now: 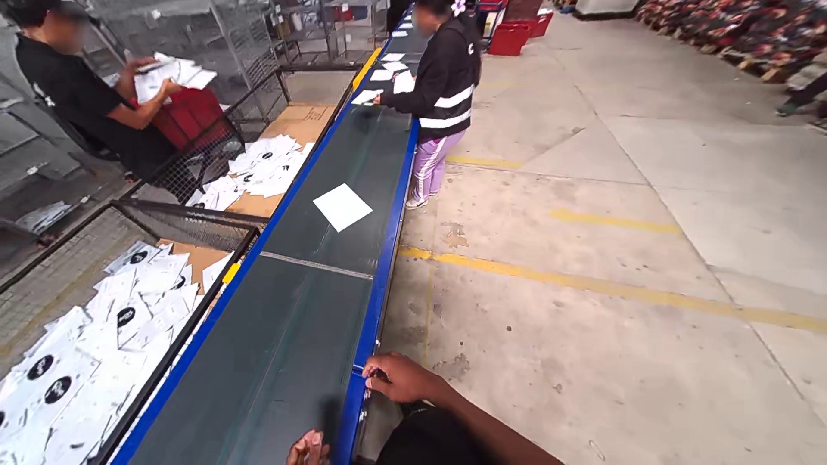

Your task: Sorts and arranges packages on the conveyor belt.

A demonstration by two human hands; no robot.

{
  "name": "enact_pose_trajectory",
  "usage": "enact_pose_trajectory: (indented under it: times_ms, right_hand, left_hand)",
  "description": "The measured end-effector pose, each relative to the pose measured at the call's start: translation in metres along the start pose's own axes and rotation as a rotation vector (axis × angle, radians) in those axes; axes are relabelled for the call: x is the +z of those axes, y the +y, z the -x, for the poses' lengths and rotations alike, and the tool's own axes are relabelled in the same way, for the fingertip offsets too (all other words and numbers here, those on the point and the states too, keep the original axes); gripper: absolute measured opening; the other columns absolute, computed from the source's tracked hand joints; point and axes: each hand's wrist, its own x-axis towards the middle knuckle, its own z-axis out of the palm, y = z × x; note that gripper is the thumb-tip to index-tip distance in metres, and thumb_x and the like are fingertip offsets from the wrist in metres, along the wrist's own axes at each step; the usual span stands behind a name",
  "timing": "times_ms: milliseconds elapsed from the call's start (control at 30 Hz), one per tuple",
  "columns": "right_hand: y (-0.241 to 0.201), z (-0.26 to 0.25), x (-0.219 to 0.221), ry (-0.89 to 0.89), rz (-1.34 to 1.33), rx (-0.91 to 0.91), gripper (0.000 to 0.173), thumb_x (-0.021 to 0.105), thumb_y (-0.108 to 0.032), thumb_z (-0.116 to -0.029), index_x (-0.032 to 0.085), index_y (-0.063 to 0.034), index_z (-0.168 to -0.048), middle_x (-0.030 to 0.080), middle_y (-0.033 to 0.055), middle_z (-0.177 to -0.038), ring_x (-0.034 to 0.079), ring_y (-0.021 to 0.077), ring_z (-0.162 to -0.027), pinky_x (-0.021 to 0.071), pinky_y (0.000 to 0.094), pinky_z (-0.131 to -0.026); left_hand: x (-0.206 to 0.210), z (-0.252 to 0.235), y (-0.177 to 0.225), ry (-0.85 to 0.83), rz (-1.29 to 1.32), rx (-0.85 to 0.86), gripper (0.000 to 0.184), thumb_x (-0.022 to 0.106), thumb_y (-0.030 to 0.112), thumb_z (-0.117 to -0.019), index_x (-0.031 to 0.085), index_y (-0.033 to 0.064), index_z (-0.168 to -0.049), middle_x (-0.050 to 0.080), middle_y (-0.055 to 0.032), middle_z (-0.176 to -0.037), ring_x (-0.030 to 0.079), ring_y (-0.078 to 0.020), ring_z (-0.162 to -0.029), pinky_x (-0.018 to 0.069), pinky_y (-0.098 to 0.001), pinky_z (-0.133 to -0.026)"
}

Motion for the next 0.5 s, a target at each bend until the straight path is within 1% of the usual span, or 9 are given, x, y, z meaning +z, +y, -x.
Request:
enact_pose_trajectory:
  times_ms: [67,167,233,333,433,500]
  right_hand:
    - [0.008,-0.003,-0.013,-0.013,-0.011,0.013,0.030,0.056,-0.035,-0.1042,0.068,-0.0121,-0.120,0.072,0.0057,-0.109,0.069,0.0179,-0.101,0.0561,0.0447,-0.094]
    - [0.020,-0.015,-0.032,-0.047,-0.012,0.025,0.032,0.055,-0.035,-0.1045,0.067,-0.0112,-0.122,0.072,0.0059,-0.111,0.070,0.0163,-0.101,0.0570,0.0420,-0.094]
    - [0.024,-0.024,-0.042,-0.046,0.003,0.040,0.032,0.055,-0.036,-0.1043,0.067,-0.0113,-0.121,0.072,0.0048,-0.110,0.070,0.0149,-0.100,0.0577,0.0409,-0.094]
    - [0.027,-0.039,-0.052,-0.018,0.042,0.090,0.033,0.055,-0.036,-0.1039,0.068,-0.0119,-0.122,0.072,0.0044,-0.112,0.069,0.0150,-0.102,0.0571,0.0406,-0.095]
    - [0.033,-0.063,-0.057,0.029,0.111,0.168,0.038,0.054,-0.039,-0.1028,0.066,-0.0120,-0.126,0.071,0.0056,-0.118,0.068,0.0186,-0.108,0.0552,0.0453,-0.099]
    - [0.040,-0.087,-0.060,0.084,0.149,0.240,0.043,0.055,-0.042,-0.1018,0.064,-0.0111,-0.130,0.070,0.0071,-0.123,0.067,0.0209,-0.113,0.0541,0.0477,-0.101]
  left_hand:
    - [0.019,0.005,0.007,0.033,-0.034,-0.015,0.035,0.062,0.015,-0.1015,0.056,-0.0089,-0.126,0.068,-0.0219,-0.116,0.072,-0.0283,-0.097,0.0631,-0.0463,-0.082]
    - [0.038,0.002,0.012,0.082,-0.037,-0.007,0.028,0.065,0.013,-0.0990,0.063,-0.0045,-0.120,0.071,-0.0184,-0.112,0.074,-0.0287,-0.093,0.0645,-0.0450,-0.078]
    - [0.044,0.002,0.014,0.094,-0.033,0.005,0.026,0.066,0.013,-0.0987,0.064,-0.0028,-0.119,0.072,-0.0169,-0.111,0.074,-0.0287,-0.092,0.0648,-0.0447,-0.078]
    - [0.044,0.004,0.014,0.102,-0.039,-0.003,0.026,0.065,0.013,-0.0990,0.065,-0.0017,-0.120,0.072,-0.0163,-0.110,0.074,-0.0290,-0.092,0.0649,-0.0445,-0.078]
    - [0.035,0.004,0.014,0.119,-0.046,-0.016,0.027,0.066,0.014,-0.0990,0.064,-0.0019,-0.121,0.072,-0.0164,-0.112,0.074,-0.0289,-0.092,0.0648,-0.0438,-0.077]
    - [0.026,0.003,0.015,0.137,-0.040,-0.010,0.027,0.066,0.013,-0.0990,0.064,-0.0021,-0.121,0.072,-0.0168,-0.113,0.074,-0.0292,-0.092,0.0651,-0.0436,-0.077]
